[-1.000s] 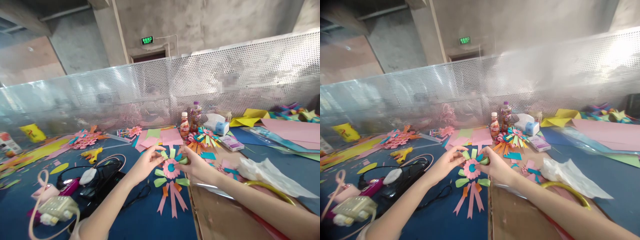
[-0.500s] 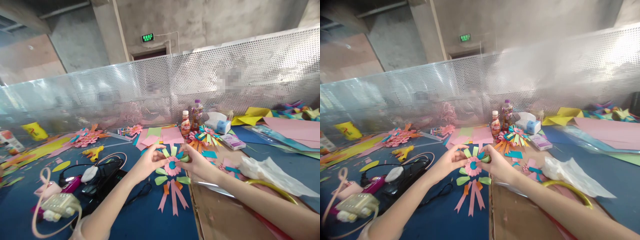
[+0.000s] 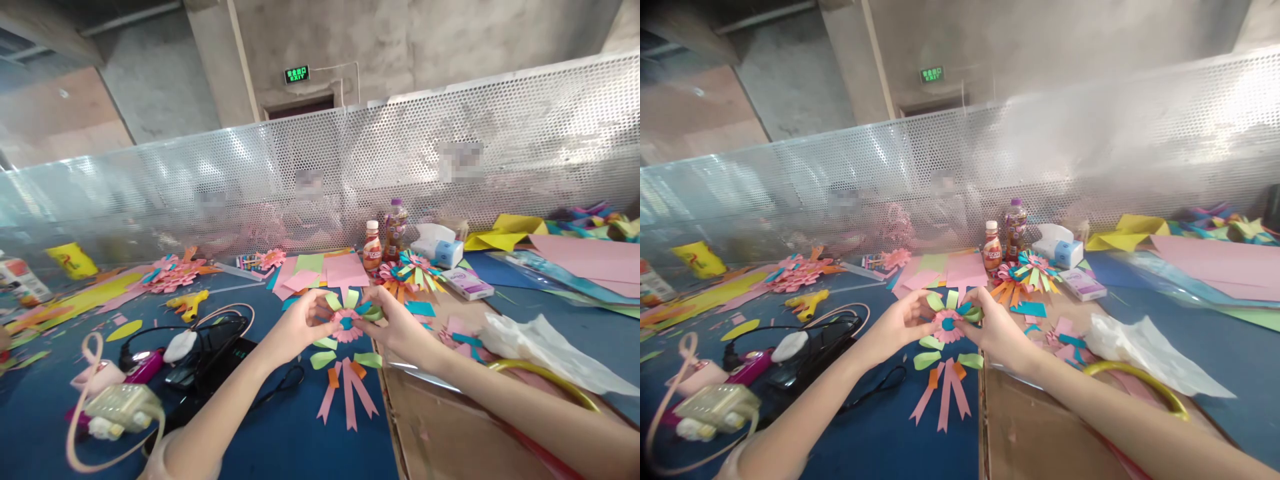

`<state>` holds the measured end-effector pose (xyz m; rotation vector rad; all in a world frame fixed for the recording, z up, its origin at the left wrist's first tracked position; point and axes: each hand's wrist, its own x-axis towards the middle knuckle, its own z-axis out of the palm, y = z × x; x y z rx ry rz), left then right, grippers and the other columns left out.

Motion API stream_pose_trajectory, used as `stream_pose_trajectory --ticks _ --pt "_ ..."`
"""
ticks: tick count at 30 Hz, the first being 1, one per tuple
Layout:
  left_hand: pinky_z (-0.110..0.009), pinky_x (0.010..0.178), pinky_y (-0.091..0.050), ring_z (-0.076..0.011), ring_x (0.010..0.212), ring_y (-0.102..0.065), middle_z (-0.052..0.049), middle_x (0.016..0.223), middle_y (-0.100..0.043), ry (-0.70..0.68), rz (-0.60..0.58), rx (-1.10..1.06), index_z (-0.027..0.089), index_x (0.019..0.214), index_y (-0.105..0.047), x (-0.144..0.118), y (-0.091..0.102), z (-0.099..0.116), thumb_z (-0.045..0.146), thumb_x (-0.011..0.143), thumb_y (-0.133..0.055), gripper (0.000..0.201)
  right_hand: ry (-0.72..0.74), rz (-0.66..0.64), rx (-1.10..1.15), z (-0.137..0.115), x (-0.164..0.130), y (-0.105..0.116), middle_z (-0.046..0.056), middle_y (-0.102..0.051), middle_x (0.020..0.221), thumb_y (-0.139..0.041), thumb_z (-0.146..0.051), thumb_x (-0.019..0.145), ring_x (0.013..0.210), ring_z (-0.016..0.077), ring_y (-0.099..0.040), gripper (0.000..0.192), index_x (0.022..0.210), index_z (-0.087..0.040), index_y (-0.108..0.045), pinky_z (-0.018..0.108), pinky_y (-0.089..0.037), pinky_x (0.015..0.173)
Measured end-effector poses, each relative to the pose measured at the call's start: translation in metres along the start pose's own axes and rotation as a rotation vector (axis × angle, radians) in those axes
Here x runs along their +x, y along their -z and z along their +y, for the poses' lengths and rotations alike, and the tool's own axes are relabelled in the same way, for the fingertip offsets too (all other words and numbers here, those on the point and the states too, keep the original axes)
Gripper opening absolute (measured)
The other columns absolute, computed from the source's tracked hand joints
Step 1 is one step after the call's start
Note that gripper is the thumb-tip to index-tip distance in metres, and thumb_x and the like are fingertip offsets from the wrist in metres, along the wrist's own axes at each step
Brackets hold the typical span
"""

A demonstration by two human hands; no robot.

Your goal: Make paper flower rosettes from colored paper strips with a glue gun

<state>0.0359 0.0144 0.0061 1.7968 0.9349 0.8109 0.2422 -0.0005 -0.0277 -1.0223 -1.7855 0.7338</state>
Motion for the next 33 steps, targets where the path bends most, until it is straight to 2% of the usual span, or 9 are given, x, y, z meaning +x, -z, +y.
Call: stream_pose_trajectory --ticks 3,8,11,14,19,23,33 --pt "-0.032 0.077 -0.049 -0.0182 0.088 -0.058 -0.005 0.097 -0.058 -0.034 -0.002 0.089 0.020 0.108 -0.048 -0.001 -0.001 0.002 0.032 0.073 -0.068 0.042 0.104 0.057 -0.159 0.003 -0.002 0.000 0.003 -0.060 0.090 -0.054 -0.025 0.082 0.081 0.0170 -0.058 0.016 0.092 -0.024 -0.042 0.030 -0.046 0.069" --pt "-0.031 0.080 -0.046 -0.0162 0.086 -0.055 -0.002 0.093 -0.058 -0.242 0.034 0.322 0.020 0.094 -0.055 -0.003 -0.002 0.007 0.029 0.077 -0.064 0.020 0.507 0.122 -0.460 0.007 -0.006 0.003 0.005 -0.061 0.092 -0.047 -0.011 0.084 0.084 0.0180 -0.056 0.016 0.090 -0.023 -0.039 0.031 -0.044 0.071" --pt "-0.031 0.081 -0.045 -0.0165 0.088 -0.055 -0.003 0.094 -0.059 -0.365 0.046 0.395 0.020 0.091 -0.057 -0.003 -0.002 0.009 0.025 0.080 -0.061 0.013 0.707 0.113 -0.582 0.004 -0.008 0.009 0.006 -0.062 0.094 -0.046 -0.007 0.084 0.081 0.0179 -0.054 0.018 0.091 -0.022 -0.039 0.031 -0.041 0.068" --pt "-0.031 0.084 -0.044 -0.0171 0.093 -0.055 -0.004 0.097 -0.059 -0.455 0.068 0.441 0.020 0.089 -0.056 -0.004 -0.002 0.009 0.019 0.079 -0.060 0.011 0.827 0.098 -0.655 0.000 -0.010 0.014 0.007 -0.063 0.096 -0.043 -0.004 0.083 0.083 0.0186 -0.054 0.020 0.092 -0.021 -0.041 0.033 -0.041 0.070" --pt "-0.033 0.090 -0.042 -0.0175 0.099 -0.054 -0.005 0.103 -0.057 -0.515 0.073 0.487 0.021 0.092 -0.057 -0.005 -0.002 0.008 0.015 0.079 -0.058 0.014 0.910 0.081 -0.720 -0.001 -0.011 0.018 0.010 -0.063 0.101 -0.039 -0.001 0.082 0.094 0.0209 -0.052 0.022 0.094 -0.019 -0.044 0.037 -0.041 0.079" --pt "-0.033 0.091 -0.042 -0.0175 0.100 -0.054 -0.004 0.103 -0.056 -0.528 0.072 0.495 0.022 0.091 -0.058 -0.005 -0.002 0.007 0.018 0.081 -0.058 0.011 0.924 0.089 -0.723 -0.001 -0.011 0.018 0.009 -0.063 0.100 -0.036 -0.004 0.084 0.093 0.0204 -0.053 0.021 0.094 -0.020 -0.045 0.037 -0.042 0.079" --pt "-0.035 0.092 -0.042 -0.0182 0.101 -0.053 -0.004 0.105 -0.054 -0.481 0.042 0.508 0.023 0.091 -0.057 -0.005 -0.003 0.006 0.007 0.075 -0.057 0.023 0.910 0.075 -0.718 -0.003 -0.010 0.017 0.008 -0.065 0.099 -0.034 -0.003 0.085 0.089 0.0196 -0.055 0.023 0.095 -0.021 -0.044 0.036 -0.042 0.078"
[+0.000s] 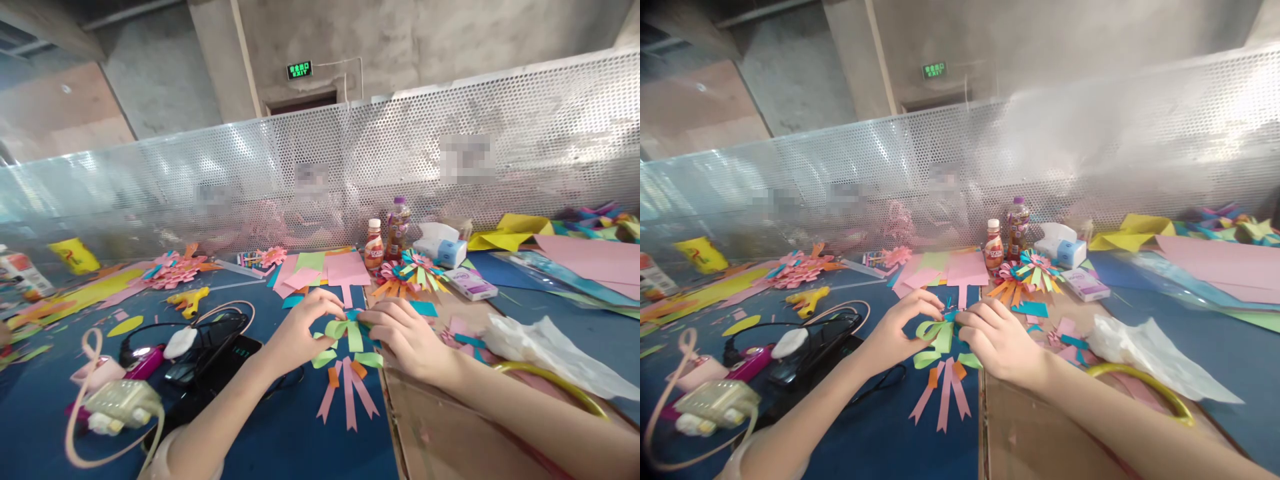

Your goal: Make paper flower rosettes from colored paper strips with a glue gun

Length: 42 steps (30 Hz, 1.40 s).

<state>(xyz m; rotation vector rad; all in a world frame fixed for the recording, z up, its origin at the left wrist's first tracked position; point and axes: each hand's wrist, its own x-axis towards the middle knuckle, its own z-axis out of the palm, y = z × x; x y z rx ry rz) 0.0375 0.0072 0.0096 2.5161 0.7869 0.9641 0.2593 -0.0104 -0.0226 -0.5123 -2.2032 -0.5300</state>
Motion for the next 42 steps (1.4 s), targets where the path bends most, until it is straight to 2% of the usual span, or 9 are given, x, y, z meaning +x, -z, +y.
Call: stream_pose_trajectory --ticks 5,10,16,20,28,32,36,39,42 --pt "-0.036 0.092 -0.042 -0.0193 0.101 -0.053 -0.004 0.105 -0.055 0.017 0.007 -0.001 0.023 0.090 -0.058 0.000 0.000 0.002 0.010 0.076 -0.057 0.018 -0.025 -0.011 0.023 -0.002 0.001 0.001 0.008 -0.065 0.097 -0.034 -0.002 0.083 0.087 0.0189 -0.055 0.024 0.093 -0.022 -0.043 0.035 -0.042 0.077" --pt "-0.036 0.091 -0.042 -0.0192 0.100 -0.053 -0.005 0.102 -0.055 0.014 0.018 -0.049 0.020 0.087 -0.056 0.001 0.001 0.006 0.014 0.078 -0.056 0.011 -0.091 0.006 0.061 -0.005 0.004 0.000 0.006 -0.063 0.092 -0.044 -0.003 0.081 0.079 0.0179 -0.053 0.023 0.091 -0.022 -0.038 0.033 -0.040 0.070" --pt "-0.033 0.089 -0.042 -0.0177 0.097 -0.052 -0.006 0.099 -0.054 0.055 0.026 -0.115 0.018 0.084 -0.053 0.002 0.001 0.008 0.015 0.079 -0.054 0.007 -0.317 -0.009 0.182 -0.012 0.008 -0.001 0.005 -0.059 0.090 -0.049 -0.006 0.080 0.082 0.0192 -0.053 0.023 0.093 -0.022 -0.040 0.034 -0.041 0.072" --pt "-0.032 0.082 -0.044 -0.0170 0.089 -0.052 -0.005 0.099 -0.054 0.155 0.004 -0.096 0.018 0.087 -0.054 0.003 0.000 0.008 0.018 0.078 -0.057 0.010 -0.445 -0.035 0.224 -0.014 0.012 -0.001 0.005 -0.057 0.088 -0.050 -0.009 0.079 0.083 0.0203 -0.055 0.021 0.094 -0.022 -0.042 0.036 -0.045 0.072" --pt "-0.029 0.078 -0.041 -0.0158 0.083 -0.052 -0.002 0.091 -0.051 0.255 -0.021 -0.069 0.017 0.082 -0.055 0.003 -0.004 0.009 0.021 0.076 -0.059 0.009 -0.701 -0.162 0.371 -0.010 0.011 -0.008 0.005 -0.059 0.093 -0.060 -0.018 0.075 0.091 0.0225 -0.058 0.026 0.094 -0.023 -0.043 0.039 -0.047 0.077" --pt "-0.028 0.072 -0.041 -0.0155 0.077 -0.053 -0.001 0.084 -0.053 0.381 -0.081 -0.131 0.017 0.080 -0.053 0.001 -0.005 0.008 0.026 0.075 -0.061 0.013 -0.868 -0.228 0.529 -0.008 0.014 -0.007 0.007 -0.060 0.100 -0.062 -0.018 0.072 0.099 0.0238 -0.057 0.033 0.098 -0.023 -0.042 0.040 -0.047 0.082" --pt "-0.028 0.069 -0.042 -0.0166 0.077 -0.055 -0.001 0.082 -0.057 0.489 -0.125 -0.307 0.018 0.084 -0.052 0.000 -0.005 0.009 0.034 0.077 -0.061 0.019 -1.018 -0.234 0.688 -0.005 0.016 -0.006 0.005 -0.062 0.092 -0.065 -0.022 0.070 0.080 0.0204 -0.061 0.034 0.097 -0.023 -0.043 0.035 -0.050 0.067" --pt "-0.028 0.067 -0.042 -0.0160 0.074 -0.054 -0.001 0.079 -0.056 0.516 -0.075 -0.387 0.018 0.084 -0.051 0.001 -0.008 0.010 0.038 0.076 -0.063 0.025 -1.106 -0.195 0.856 -0.004 0.016 -0.006 0.002 -0.063 0.080 -0.067 -0.026 0.070 0.069 0.0174 -0.060 0.036 0.098 -0.022 -0.044 0.031 -0.049 0.058" --pt "-0.028 0.067 -0.043 -0.0161 0.075 -0.054 -0.002 0.081 -0.056 0.535 -0.020 -0.465 0.018 0.088 -0.051 0.002 -0.013 0.008 0.039 0.075 -0.065 0.028 -1.183 -0.187 0.946 -0.003 0.018 -0.006 0.002 -0.062 0.082 -0.069 -0.024 0.069 0.067 0.0158 -0.060 0.041 0.101 -0.022 -0.044 0.030 -0.049 0.058"
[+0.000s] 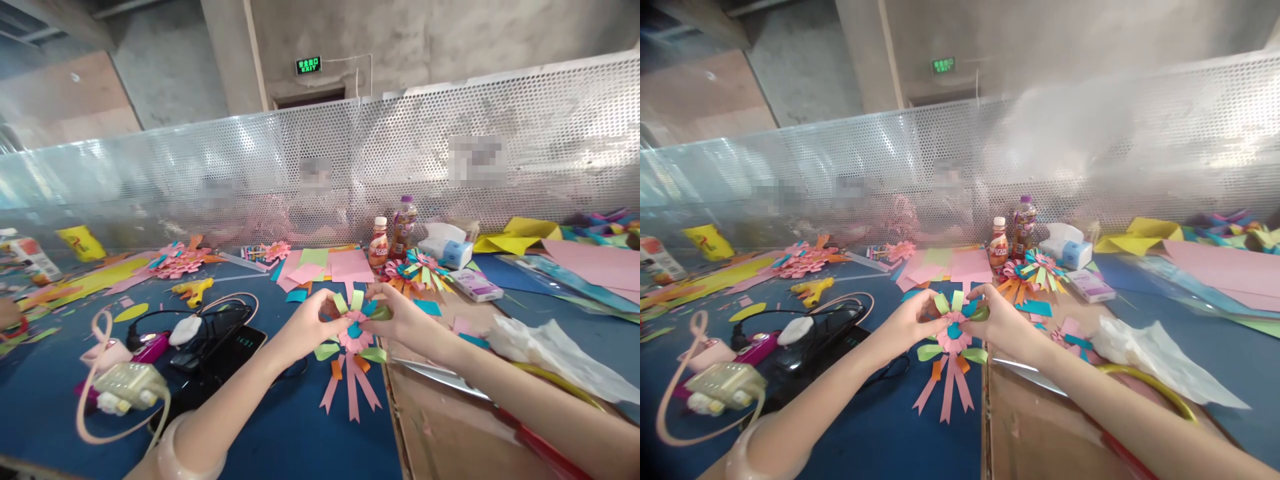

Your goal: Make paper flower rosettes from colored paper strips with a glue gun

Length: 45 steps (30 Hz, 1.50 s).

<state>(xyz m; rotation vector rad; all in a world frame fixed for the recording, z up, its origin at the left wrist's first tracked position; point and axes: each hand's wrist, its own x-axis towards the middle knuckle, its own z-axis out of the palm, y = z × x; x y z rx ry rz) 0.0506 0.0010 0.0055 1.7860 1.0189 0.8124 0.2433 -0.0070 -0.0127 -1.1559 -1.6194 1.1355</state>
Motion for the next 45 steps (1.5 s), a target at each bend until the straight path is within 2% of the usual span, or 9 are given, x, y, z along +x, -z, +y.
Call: stream_pose_trajectory --ticks 4,8,13,19,23,26,29,34,45 --pt "-0.030 0.074 -0.044 -0.0194 0.087 -0.056 -0.005 0.092 -0.058 -0.018 0.042 -0.094 0.019 0.099 -0.052 0.003 -0.003 -0.004 0.038 0.076 -0.063 0.031 -0.068 0.010 0.062 -0.006 0.000 0.000 0.002 -0.061 0.089 -0.069 -0.022 0.069 0.072 0.0156 -0.061 0.052 0.113 -0.022 -0.042 0.031 -0.049 0.066" --pt "-0.032 0.082 -0.042 -0.0200 0.094 -0.055 -0.006 0.097 -0.058 0.047 0.111 -0.121 0.022 0.115 -0.050 0.003 -0.002 -0.004 0.044 0.083 -0.054 0.039 -0.068 0.055 0.132 -0.007 0.001 0.000 -0.003 -0.059 0.074 -0.070 -0.022 0.068 0.076 0.0167 -0.062 0.066 0.124 -0.021 -0.036 0.032 -0.049 0.074" --pt "-0.029 0.073 -0.047 -0.0165 0.085 -0.057 -0.002 0.095 -0.054 0.027 0.091 -0.213 0.026 0.129 -0.037 0.004 -0.004 -0.010 0.029 0.072 -0.068 0.065 -0.034 0.151 0.169 -0.004 0.003 -0.002 -0.003 -0.060 0.073 -0.071 -0.027 0.069 0.073 0.0156 -0.060 0.067 0.127 -0.020 -0.038 0.030 -0.049 0.070" --pt "-0.028 0.071 -0.050 -0.0135 0.078 -0.057 -0.001 0.093 -0.052 0.007 0.174 -0.268 0.025 0.127 -0.038 0.006 -0.007 -0.012 0.021 0.070 -0.068 0.065 -0.032 0.211 0.371 0.007 0.006 -0.007 0.000 -0.061 0.084 -0.073 -0.037 0.068 0.081 0.0162 -0.060 0.069 0.127 -0.021 -0.042 0.029 -0.049 0.073" --pt "-0.029 0.071 -0.051 -0.0141 0.079 -0.058 -0.003 0.096 -0.052 0.003 0.245 -0.272 0.022 0.126 -0.037 0.007 -0.008 -0.012 0.021 0.069 -0.068 0.065 -0.084 0.130 0.513 0.019 0.005 -0.016 0.006 -0.062 0.102 -0.072 -0.044 0.068 0.092 0.0190 -0.059 0.053 0.113 -0.020 -0.056 0.031 -0.049 0.076" --pt "-0.027 0.067 -0.051 -0.0140 0.077 -0.059 -0.003 0.096 -0.052 0.014 0.224 -0.251 0.022 0.125 -0.037 0.007 -0.011 -0.014 0.023 0.069 -0.069 0.064 -0.140 0.093 0.511 0.021 0.002 -0.023 0.005 -0.066 0.089 -0.072 -0.044 0.068 0.080 0.0170 -0.060 0.037 0.091 -0.016 -0.065 0.029 -0.048 0.073" --pt "-0.026 0.064 -0.049 -0.0153 0.079 -0.060 -0.004 0.100 -0.055 0.021 0.186 -0.189 0.024 0.125 -0.040 0.005 -0.012 -0.013 0.031 0.075 -0.065 0.057 -0.179 0.166 0.476 0.019 -0.001 -0.027 0.002 -0.063 0.072 -0.074 -0.042 0.066 0.068 0.0134 -0.057 0.031 0.077 -0.014 -0.064 0.025 -0.045 0.065" --pt "-0.026 0.070 -0.048 -0.0176 0.091 -0.061 -0.005 0.100 -0.059 -0.011 0.280 -0.067 0.021 0.115 -0.051 0.005 -0.008 -0.010 0.039 0.085 -0.051 0.035 -0.191 0.160 0.502 0.018 -0.004 -0.027 0.000 -0.062 0.067 -0.074 -0.040 0.066 0.061 0.0117 -0.056 0.028 0.073 -0.015 -0.063 0.023 -0.044 0.056" --pt "-0.027 0.073 -0.051 -0.0155 0.079 -0.065 -0.003 0.092 -0.063 -0.069 0.312 -0.078 0.017 0.102 -0.058 0.010 -0.005 -0.016 0.030 0.079 -0.061 0.027 -0.284 0.157 0.503 0.013 -0.005 -0.029 0.003 -0.064 0.065 -0.078 -0.039 0.059 0.060 0.0157 -0.060 0.032 0.071 -0.013 -0.064 0.026 -0.048 0.055"
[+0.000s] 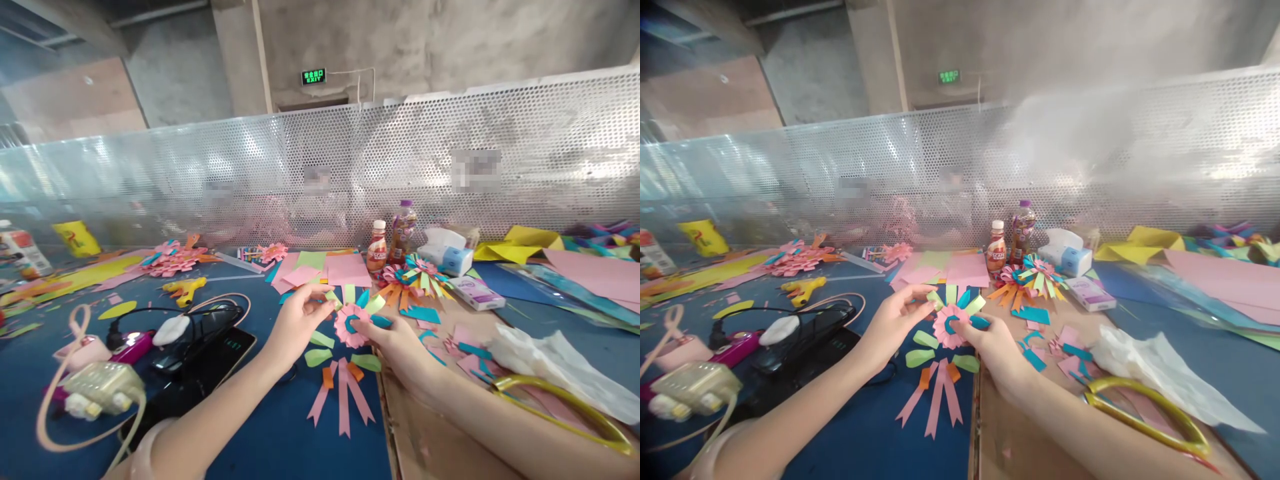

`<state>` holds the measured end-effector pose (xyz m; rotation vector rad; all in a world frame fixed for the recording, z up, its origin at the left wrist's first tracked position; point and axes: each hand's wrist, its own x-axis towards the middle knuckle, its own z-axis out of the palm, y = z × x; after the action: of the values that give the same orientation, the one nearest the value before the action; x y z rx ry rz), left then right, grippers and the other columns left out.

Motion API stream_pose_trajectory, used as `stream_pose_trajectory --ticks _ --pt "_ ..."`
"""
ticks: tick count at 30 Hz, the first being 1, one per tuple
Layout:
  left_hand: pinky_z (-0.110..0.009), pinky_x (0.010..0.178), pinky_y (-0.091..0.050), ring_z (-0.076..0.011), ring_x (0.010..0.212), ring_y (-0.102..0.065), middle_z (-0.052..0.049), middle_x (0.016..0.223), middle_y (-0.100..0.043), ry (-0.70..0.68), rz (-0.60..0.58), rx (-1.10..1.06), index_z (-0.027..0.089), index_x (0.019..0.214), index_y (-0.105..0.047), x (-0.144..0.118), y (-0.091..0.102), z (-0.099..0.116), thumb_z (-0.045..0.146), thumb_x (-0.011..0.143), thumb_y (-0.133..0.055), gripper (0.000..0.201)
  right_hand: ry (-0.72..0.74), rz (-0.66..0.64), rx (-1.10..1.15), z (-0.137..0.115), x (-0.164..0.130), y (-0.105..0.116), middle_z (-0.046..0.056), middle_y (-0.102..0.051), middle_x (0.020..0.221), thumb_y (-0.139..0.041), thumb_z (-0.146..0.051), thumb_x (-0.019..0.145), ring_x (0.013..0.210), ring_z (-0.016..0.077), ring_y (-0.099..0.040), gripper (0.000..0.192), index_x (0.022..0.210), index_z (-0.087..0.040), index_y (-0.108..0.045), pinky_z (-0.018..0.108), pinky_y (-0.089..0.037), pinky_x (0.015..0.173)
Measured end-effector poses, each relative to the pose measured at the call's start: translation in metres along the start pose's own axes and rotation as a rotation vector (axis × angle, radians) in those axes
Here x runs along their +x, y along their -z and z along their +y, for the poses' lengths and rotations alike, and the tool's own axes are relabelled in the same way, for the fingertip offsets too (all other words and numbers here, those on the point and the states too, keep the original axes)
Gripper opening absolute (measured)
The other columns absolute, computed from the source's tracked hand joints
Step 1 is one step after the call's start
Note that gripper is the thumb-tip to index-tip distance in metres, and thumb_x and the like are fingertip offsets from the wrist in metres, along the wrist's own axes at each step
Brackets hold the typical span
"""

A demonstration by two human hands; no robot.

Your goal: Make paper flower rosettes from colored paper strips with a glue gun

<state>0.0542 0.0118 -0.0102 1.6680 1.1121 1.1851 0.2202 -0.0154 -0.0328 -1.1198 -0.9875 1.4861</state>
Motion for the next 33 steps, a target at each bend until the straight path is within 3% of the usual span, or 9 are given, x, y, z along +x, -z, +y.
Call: stream_pose_trajectory --ticks 15,22,27,33 --pt "-0.031 0.075 -0.052 -0.0178 0.080 -0.065 -0.005 0.093 -0.065 -0.022 0.008 0.003 0.017 0.100 -0.060 -0.0011 -0.0007 0.0013 0.030 0.077 -0.063 0.026 0.048 0.027 -0.055 0.0017 0.0010 0.0017 0.000 -0.059 0.058 -0.078 -0.042 0.056 0.056 0.0137 -0.055 0.033 0.061 -0.015 -0.060 0.025 -0.044 0.052" --pt "-0.030 0.074 -0.052 -0.0169 0.081 -0.065 -0.004 0.095 -0.063 -0.031 -0.007 0.002 0.019 0.105 -0.059 -0.0006 -0.0009 0.0002 0.032 0.078 -0.062 0.030 0.062 0.026 -0.042 0.0055 0.0020 0.0040 0.004 -0.065 0.073 -0.075 -0.043 0.059 0.067 0.0181 -0.060 0.035 0.075 -0.013 -0.065 0.029 -0.046 0.060" --pt "-0.030 0.075 -0.052 -0.0188 0.090 -0.063 -0.007 0.102 -0.061 0.017 0.028 -0.046 0.018 0.114 -0.052 -0.0022 -0.0037 0.0056 0.037 0.082 -0.057 0.037 0.075 -0.036 -0.013 0.0053 0.0018 0.0080 0.002 -0.063 0.068 -0.075 -0.043 0.063 0.068 0.0179 -0.059 0.033 0.072 -0.014 -0.061 0.029 -0.046 0.061" --pt "-0.034 0.082 -0.049 -0.0213 0.098 -0.060 -0.012 0.113 -0.058 0.113 -0.076 -0.128 0.017 0.116 -0.050 -0.0040 -0.0058 0.0011 0.040 0.079 -0.061 0.045 0.096 -0.048 0.064 0.0034 -0.0028 0.0068 0.001 -0.065 0.070 -0.074 -0.041 0.065 0.068 0.0164 -0.060 0.030 0.075 -0.015 -0.063 0.027 -0.048 0.063"
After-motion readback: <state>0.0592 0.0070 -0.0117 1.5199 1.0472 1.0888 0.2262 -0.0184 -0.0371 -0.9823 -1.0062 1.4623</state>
